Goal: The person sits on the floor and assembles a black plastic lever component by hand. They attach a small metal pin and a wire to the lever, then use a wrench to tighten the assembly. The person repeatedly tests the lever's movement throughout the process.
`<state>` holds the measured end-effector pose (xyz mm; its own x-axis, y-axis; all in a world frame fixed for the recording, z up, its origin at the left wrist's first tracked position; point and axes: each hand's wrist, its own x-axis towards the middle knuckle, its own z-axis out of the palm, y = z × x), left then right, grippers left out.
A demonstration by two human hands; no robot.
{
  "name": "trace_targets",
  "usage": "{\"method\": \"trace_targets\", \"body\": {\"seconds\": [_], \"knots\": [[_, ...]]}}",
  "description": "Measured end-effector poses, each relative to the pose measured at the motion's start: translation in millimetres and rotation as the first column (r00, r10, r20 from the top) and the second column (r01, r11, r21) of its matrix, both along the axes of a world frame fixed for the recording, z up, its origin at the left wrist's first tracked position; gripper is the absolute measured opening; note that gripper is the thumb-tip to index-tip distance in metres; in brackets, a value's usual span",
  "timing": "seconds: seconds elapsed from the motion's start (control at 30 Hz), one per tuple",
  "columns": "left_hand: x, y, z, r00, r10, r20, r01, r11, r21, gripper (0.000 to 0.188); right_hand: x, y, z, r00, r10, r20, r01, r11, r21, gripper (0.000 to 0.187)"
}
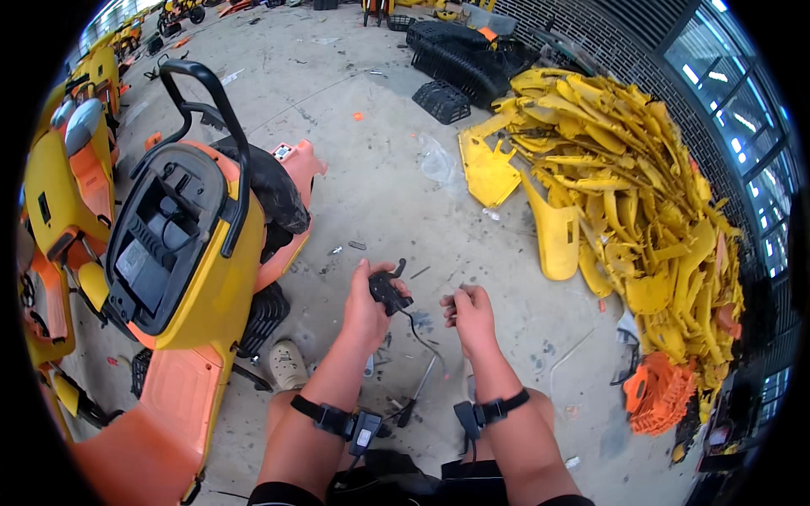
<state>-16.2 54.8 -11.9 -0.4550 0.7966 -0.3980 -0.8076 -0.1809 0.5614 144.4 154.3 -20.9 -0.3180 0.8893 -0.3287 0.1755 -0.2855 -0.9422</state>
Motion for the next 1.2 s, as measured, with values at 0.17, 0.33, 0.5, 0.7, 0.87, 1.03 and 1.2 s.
{"method": "trace_targets", "body": {"seconds": [0.17, 0.33, 0.5, 0.7, 0.87, 1.03, 1.2], "knots": [[16, -1, -12, 0.993, 0.09, 0.072, -0.091, 0.996, 0.013, 0.052, 41, -41, 31, 0.995, 0.026, -0.099, -0.024, 1.0, 0.016, 0.015], [24, -16, -27, 0.982, 0.147, 0.119, -0.15, 0.988, 0.022, 0.052, 38, -63, 56, 0.963, 0.223, 0.154, -0.266, 0.891, 0.369, 0.013], [42, -15, -18, 0.989, 0.136, 0.056, -0.139, 0.989, 0.052, 0.05, 32, -59, 34, 0.946, 0.258, 0.194, -0.32, 0.824, 0.467, 0.015], [61, -13, -17, 0.999, 0.036, 0.015, -0.037, 0.995, 0.097, 0.053, 28, -58, 10, 0.933, 0.313, 0.179, -0.36, 0.835, 0.416, 0.019], [70, -19, -5, 0.999, -0.015, 0.033, 0.011, 0.992, 0.127, 0.048, 23, -64, 13, 0.968, 0.25, 0.024, -0.247, 0.928, 0.28, 0.02], [68, -23, -8, 0.992, 0.069, 0.101, -0.073, 0.997, 0.038, 0.037, 20, -65, 16, 0.978, 0.206, -0.038, -0.194, 0.959, 0.206, 0.02], [53, -22, -19, 0.968, 0.01, 0.251, -0.006, 1.0, -0.017, 0.038, 17, -62, 14, 0.957, 0.257, -0.139, -0.256, 0.966, 0.024, 0.019]]}}
